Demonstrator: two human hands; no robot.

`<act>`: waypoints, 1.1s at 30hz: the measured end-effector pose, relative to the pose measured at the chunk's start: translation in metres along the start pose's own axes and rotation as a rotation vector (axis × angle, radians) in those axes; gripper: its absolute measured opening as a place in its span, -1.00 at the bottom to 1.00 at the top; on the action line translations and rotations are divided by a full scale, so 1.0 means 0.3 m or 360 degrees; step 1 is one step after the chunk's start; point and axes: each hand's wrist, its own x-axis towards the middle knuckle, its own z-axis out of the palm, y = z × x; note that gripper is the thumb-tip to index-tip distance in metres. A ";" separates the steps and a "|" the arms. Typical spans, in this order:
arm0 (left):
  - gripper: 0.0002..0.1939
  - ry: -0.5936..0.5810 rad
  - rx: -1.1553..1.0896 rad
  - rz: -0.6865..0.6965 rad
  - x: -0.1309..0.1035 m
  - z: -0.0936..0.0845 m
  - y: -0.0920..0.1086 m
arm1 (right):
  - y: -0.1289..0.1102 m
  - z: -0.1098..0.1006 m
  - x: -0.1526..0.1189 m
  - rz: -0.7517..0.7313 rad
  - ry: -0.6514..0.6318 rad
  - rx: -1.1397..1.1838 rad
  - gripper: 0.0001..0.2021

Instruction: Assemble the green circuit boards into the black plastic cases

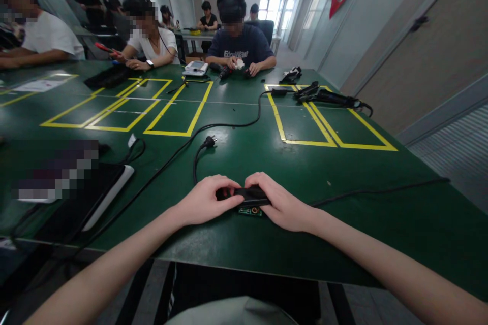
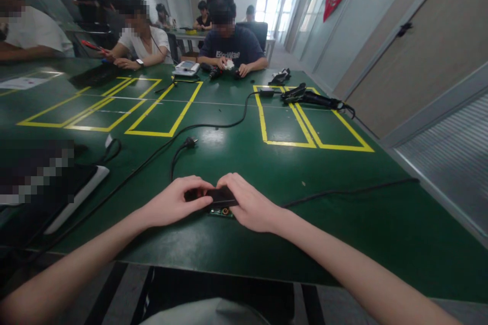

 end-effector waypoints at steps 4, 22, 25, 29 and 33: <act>-0.75 -0.0066 0.0032 0.0105 0.000 0.005 0.002 | -0.016 -0.028 -0.007 -0.0089 -0.0201 0.0046 -0.58; -0.84 0.0035 -0.0027 0.0222 -0.025 0.039 -0.005 | -0.033 0.015 -0.061 -0.0465 0.0001 -0.0887 -0.70; -0.85 0.0073 0.0080 0.0251 -0.027 0.057 -0.003 | -0.021 0.018 -0.069 -0.0550 0.0025 -0.0986 -0.73; -0.85 0.0141 0.0114 0.0271 -0.030 0.050 0.017 | -0.012 0.025 -0.076 -0.0498 0.0089 -0.0978 -0.76; -0.83 0.0581 0.0012 0.0228 -0.082 -0.035 0.031 | -0.012 0.030 -0.075 -0.0459 0.0085 -0.0913 -0.76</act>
